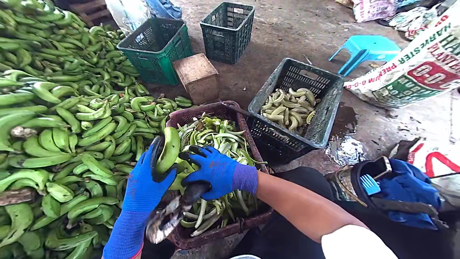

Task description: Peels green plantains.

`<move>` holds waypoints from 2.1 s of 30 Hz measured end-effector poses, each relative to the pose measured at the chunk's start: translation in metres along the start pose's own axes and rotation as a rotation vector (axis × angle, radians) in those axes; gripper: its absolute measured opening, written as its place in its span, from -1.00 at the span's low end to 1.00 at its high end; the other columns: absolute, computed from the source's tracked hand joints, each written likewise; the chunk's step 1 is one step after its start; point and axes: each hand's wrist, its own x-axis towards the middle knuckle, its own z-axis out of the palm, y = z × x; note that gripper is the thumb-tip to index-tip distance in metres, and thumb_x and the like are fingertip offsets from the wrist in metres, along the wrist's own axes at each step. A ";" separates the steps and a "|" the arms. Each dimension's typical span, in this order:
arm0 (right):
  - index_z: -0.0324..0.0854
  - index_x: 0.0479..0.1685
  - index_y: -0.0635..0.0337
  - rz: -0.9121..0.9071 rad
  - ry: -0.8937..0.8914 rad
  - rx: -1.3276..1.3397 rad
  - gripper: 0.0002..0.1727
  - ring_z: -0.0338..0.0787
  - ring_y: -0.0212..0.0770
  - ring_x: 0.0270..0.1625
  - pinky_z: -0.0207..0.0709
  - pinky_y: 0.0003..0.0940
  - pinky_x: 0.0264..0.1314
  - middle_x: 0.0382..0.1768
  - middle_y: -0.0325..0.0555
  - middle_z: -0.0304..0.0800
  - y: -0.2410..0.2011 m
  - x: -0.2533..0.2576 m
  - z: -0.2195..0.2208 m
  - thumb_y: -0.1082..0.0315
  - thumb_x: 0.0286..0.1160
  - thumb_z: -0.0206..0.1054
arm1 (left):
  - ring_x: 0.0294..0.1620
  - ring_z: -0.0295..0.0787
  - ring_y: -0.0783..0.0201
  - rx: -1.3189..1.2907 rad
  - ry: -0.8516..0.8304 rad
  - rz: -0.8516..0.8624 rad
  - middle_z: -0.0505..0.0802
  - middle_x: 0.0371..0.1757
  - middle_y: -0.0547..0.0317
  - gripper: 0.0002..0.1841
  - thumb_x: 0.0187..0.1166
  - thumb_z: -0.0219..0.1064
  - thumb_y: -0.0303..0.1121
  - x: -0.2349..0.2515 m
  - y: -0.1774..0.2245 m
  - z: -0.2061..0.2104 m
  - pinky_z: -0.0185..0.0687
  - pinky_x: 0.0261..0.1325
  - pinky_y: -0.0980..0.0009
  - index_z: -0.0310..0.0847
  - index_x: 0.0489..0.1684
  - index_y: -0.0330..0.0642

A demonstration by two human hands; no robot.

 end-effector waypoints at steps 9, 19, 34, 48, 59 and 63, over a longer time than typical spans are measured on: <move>0.86 0.14 -0.15 -0.110 0.464 -0.112 -0.39 0.51 0.50 0.55 0.47 0.42 0.42 0.48 0.31 0.62 -0.010 0.003 0.023 0.00 -0.11 0.71 | -0.51 0.68 0.48 -1.374 0.398 -0.200 0.81 -0.07 0.27 -0.64 0.64 0.01 -0.32 0.040 0.003 -0.015 0.62 -0.52 0.62 0.43 0.37 0.03; 0.83 0.17 0.00 0.287 0.639 0.071 -0.48 0.57 0.29 0.53 0.51 0.32 0.42 0.58 0.28 0.48 0.043 0.003 -0.022 0.16 0.07 0.62 | 0.13 0.79 0.33 -1.879 0.432 -0.231 0.80 0.16 0.34 -0.52 0.85 -0.30 0.13 0.060 -0.003 -0.009 0.77 0.14 0.31 0.51 0.27 0.20; 0.54 0.55 0.15 0.370 0.535 0.299 -0.41 0.74 0.02 0.28 0.61 0.11 0.29 0.34 0.11 0.69 0.032 -0.002 -0.033 0.30 0.46 0.42 | 0.09 0.77 0.37 -0.763 -0.001 -0.232 0.81 0.19 0.11 -0.38 0.58 0.31 -0.28 0.034 0.029 0.018 0.71 0.16 0.33 0.28 0.68 -0.11; 0.42 0.66 0.08 0.792 -0.114 0.232 -0.41 0.69 0.22 0.41 0.41 0.27 0.50 0.33 0.26 0.71 0.059 -0.010 -0.027 -0.06 0.86 -0.04 | 0.06 0.72 0.52 -0.844 -0.101 -0.053 0.74 0.18 0.31 -0.44 0.52 0.33 -0.26 0.041 0.002 -0.010 0.70 0.11 0.52 0.38 0.56 -0.07; 0.77 0.34 0.00 -0.003 0.372 0.079 -0.46 0.83 0.08 0.07 0.69 0.10 0.04 0.07 0.13 0.82 0.046 -0.031 -0.001 -0.03 0.44 0.34 | -0.34 0.76 0.41 -1.047 -0.079 -0.367 0.84 -0.08 0.23 -0.61 0.82 0.06 -0.04 0.041 -0.002 0.000 0.73 -0.30 0.49 0.55 0.50 0.19; 0.81 0.28 -0.01 0.088 0.568 -0.081 -0.52 0.83 0.17 0.07 0.70 0.18 0.06 0.06 0.17 0.82 0.044 -0.020 -0.006 0.08 0.35 0.42 | -0.17 0.72 0.54 -1.038 -0.143 -0.355 0.81 -0.01 0.33 -0.61 0.86 -0.09 -0.14 0.033 0.023 0.007 0.69 -0.09 0.56 0.56 0.45 0.06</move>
